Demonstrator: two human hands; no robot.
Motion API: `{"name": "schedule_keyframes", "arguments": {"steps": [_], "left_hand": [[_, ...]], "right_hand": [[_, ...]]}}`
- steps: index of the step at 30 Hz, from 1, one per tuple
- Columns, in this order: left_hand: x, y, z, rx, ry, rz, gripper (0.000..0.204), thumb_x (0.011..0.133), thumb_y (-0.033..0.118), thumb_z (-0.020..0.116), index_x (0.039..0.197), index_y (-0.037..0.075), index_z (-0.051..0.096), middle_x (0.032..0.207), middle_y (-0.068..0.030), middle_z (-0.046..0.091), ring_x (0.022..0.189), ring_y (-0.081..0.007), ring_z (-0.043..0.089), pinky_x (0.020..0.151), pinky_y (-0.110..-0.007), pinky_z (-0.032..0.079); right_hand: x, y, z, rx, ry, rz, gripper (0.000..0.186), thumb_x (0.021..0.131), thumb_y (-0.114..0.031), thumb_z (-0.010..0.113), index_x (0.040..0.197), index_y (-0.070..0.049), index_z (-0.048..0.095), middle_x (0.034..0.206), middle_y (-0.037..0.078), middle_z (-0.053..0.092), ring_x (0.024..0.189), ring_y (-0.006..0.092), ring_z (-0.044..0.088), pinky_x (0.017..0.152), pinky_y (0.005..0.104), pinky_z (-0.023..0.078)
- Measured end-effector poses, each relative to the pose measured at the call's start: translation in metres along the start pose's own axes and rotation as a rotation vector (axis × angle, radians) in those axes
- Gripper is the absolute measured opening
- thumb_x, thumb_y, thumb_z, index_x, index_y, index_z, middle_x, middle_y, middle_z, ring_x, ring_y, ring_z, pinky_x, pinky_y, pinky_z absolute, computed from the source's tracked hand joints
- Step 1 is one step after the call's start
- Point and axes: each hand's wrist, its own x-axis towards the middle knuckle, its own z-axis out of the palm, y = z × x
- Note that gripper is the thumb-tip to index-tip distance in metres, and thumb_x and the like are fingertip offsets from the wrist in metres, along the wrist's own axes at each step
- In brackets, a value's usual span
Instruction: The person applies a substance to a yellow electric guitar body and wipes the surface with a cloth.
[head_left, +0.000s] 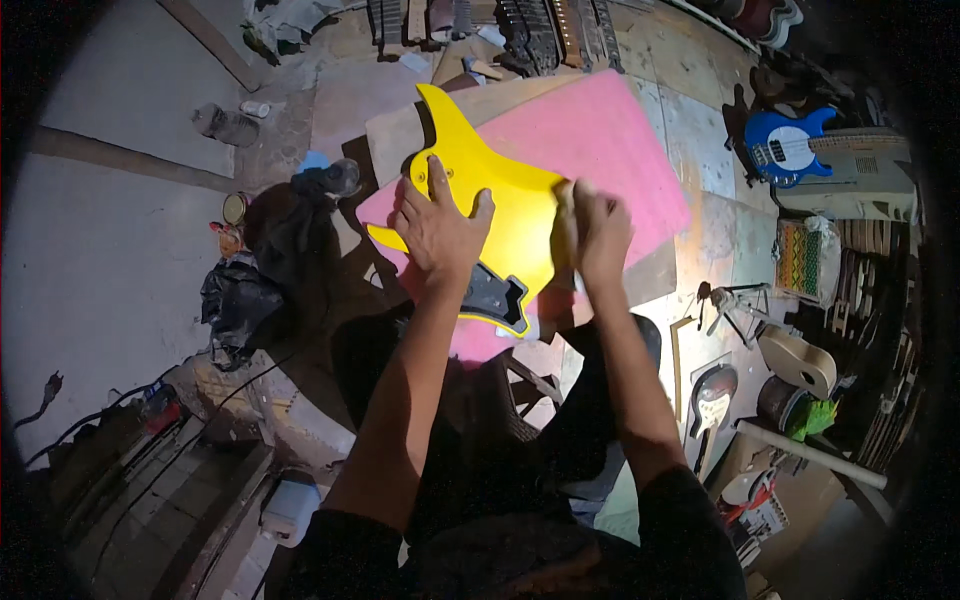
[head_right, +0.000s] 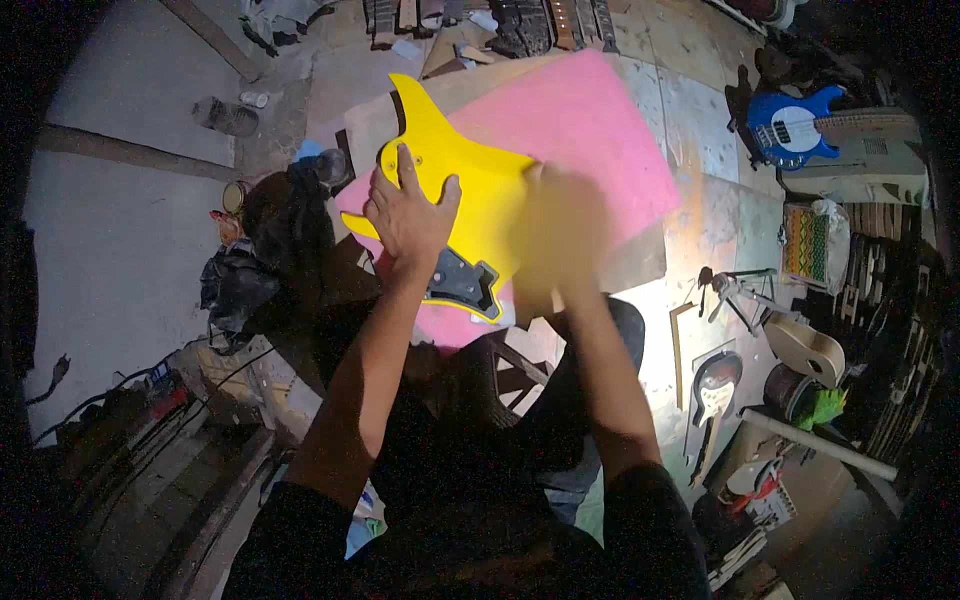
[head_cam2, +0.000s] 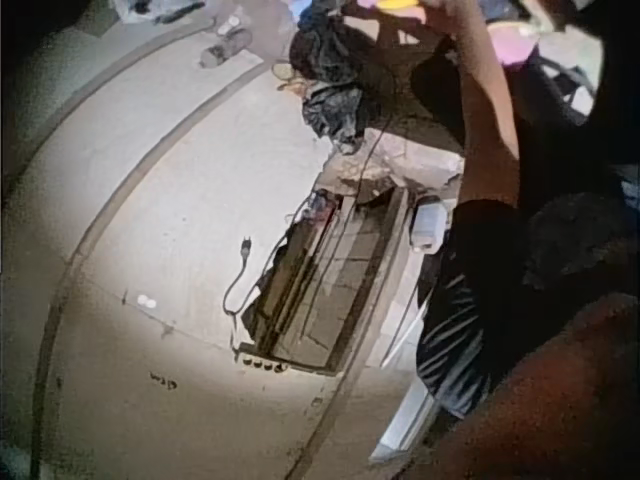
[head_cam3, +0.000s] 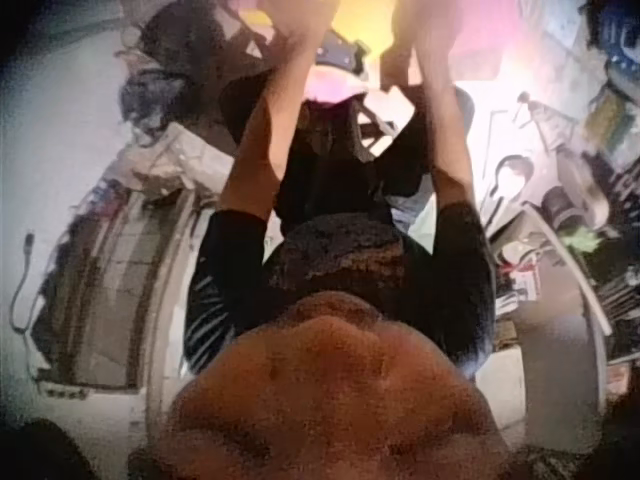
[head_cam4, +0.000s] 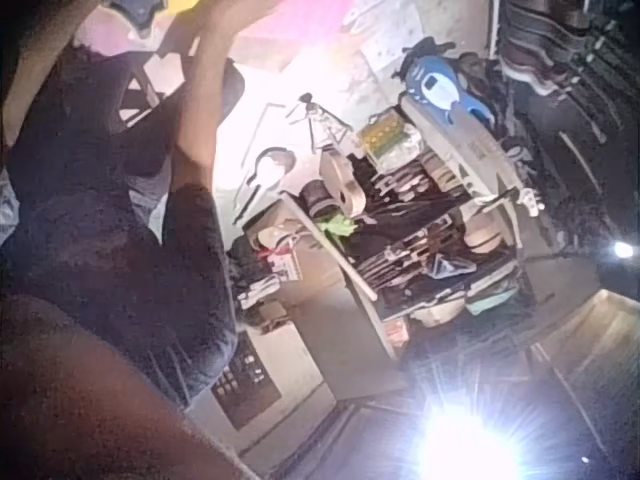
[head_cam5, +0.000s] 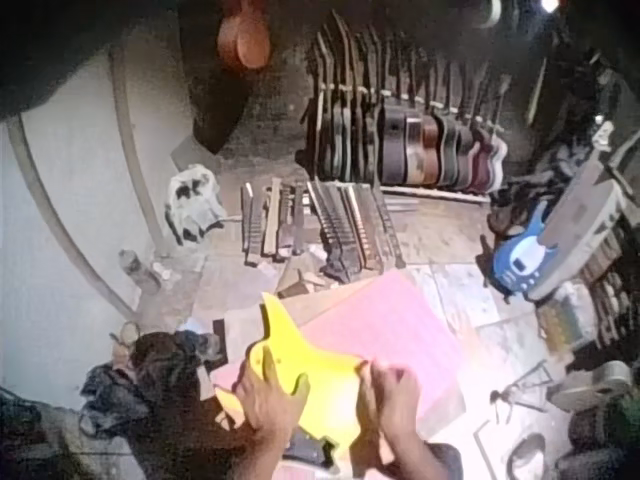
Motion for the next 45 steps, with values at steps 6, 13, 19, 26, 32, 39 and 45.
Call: {"name": "schedule_keyframes", "arguments": {"steps": [6, 13, 19, 26, 32, 39, 45], "left_hand": [[0.005, 0.006, 0.000, 0.021, -0.031, -0.021, 0.088, 0.085, 0.062, 0.066, 0.155, 0.013, 0.044, 0.140, -0.0314, 0.050, 0.122, -0.0401, 0.054, 0.101, -0.050, 0.040], [0.005, 0.004, 0.000, 0.004, 0.026, 0.016, 0.087, 0.085, 0.060, 0.068, 0.154, 0.012, 0.045, 0.133, -0.0296, 0.053, 0.119, -0.0395, 0.055, 0.099, -0.051, 0.042], [0.001, 0.001, -0.002, -0.011, -0.010, -0.006, 0.084, 0.084, 0.058, 0.070, 0.150, 0.011, 0.050, 0.124, -0.0260, 0.057, 0.113, -0.0373, 0.056, 0.100, -0.049, 0.041], [0.003, 0.008, -0.003, -0.036, 0.028, 0.005, 0.080, 0.086, 0.051, 0.071, 0.151, 0.010, 0.049, 0.117, -0.0253, 0.058, 0.110, -0.0393, 0.058, 0.095, -0.052, 0.045], [0.001, 0.006, -0.007, -0.020, -0.012, -0.002, 0.080, 0.087, 0.050, 0.071, 0.152, 0.011, 0.048, 0.118, -0.0261, 0.058, 0.107, -0.0399, 0.059, 0.097, -0.053, 0.044], [0.001, 0.009, -0.004, -0.033, -0.004, 0.012, 0.081, 0.087, 0.049, 0.071, 0.153, 0.009, 0.046, 0.121, -0.0267, 0.057, 0.112, -0.0399, 0.058, 0.098, -0.054, 0.044], [0.000, 0.004, 0.002, 0.011, 0.043, 0.013, 0.078, 0.088, 0.048, 0.070, 0.151, 0.009, 0.047, 0.124, -0.0269, 0.056, 0.113, -0.0396, 0.058, 0.099, -0.053, 0.043]], "right_hand": [[-0.043, 0.043, 0.024, 0.188, 0.040, 0.376, 0.037, 0.096, -0.030, 0.071, 0.106, 0.006, 0.067, 0.087, 0.019, 0.066, 0.082, 0.0288, 0.062, 0.075, 0.0419, 0.050], [-0.019, 0.054, 0.027, -0.052, 0.190, 0.163, 0.044, 0.090, -0.019, 0.076, 0.130, -0.008, 0.064, 0.106, 0.026, 0.066, 0.096, 0.0436, 0.062, 0.082, 0.0511, 0.050], [0.011, 0.020, -0.001, -0.330, 0.131, -0.086, 0.038, 0.091, -0.018, 0.075, 0.126, -0.006, 0.067, 0.108, 0.023, 0.067, 0.094, 0.0422, 0.063, 0.080, 0.0509, 0.051], [-0.035, 0.070, 0.032, -0.066, 0.236, 0.034, 0.041, 0.085, -0.008, 0.081, 0.124, -0.010, 0.067, 0.100, 0.024, 0.068, 0.084, 0.0422, 0.065, 0.071, 0.0486, 0.052], [-0.029, 0.066, 0.015, -0.242, 0.169, -0.015, 0.040, 0.087, -0.021, 0.081, 0.122, -0.008, 0.068, 0.107, 0.024, 0.068, 0.097, 0.0411, 0.064, 0.084, 0.0490, 0.052], [0.026, 0.041, 0.008, -0.172, 0.186, -0.009, 0.041, 0.088, -0.017, 0.079, 0.126, -0.011, 0.067, 0.110, 0.023, 0.066, 0.101, 0.0418, 0.063, 0.085, 0.0503, 0.051], [-0.027, 0.047, 0.007, 0.242, 0.160, 0.134, 0.045, 0.082, -0.013, 0.084, 0.124, -0.010, 0.069, 0.106, 0.024, 0.066, 0.096, 0.0418, 0.064, 0.083, 0.0508, 0.051]]}}
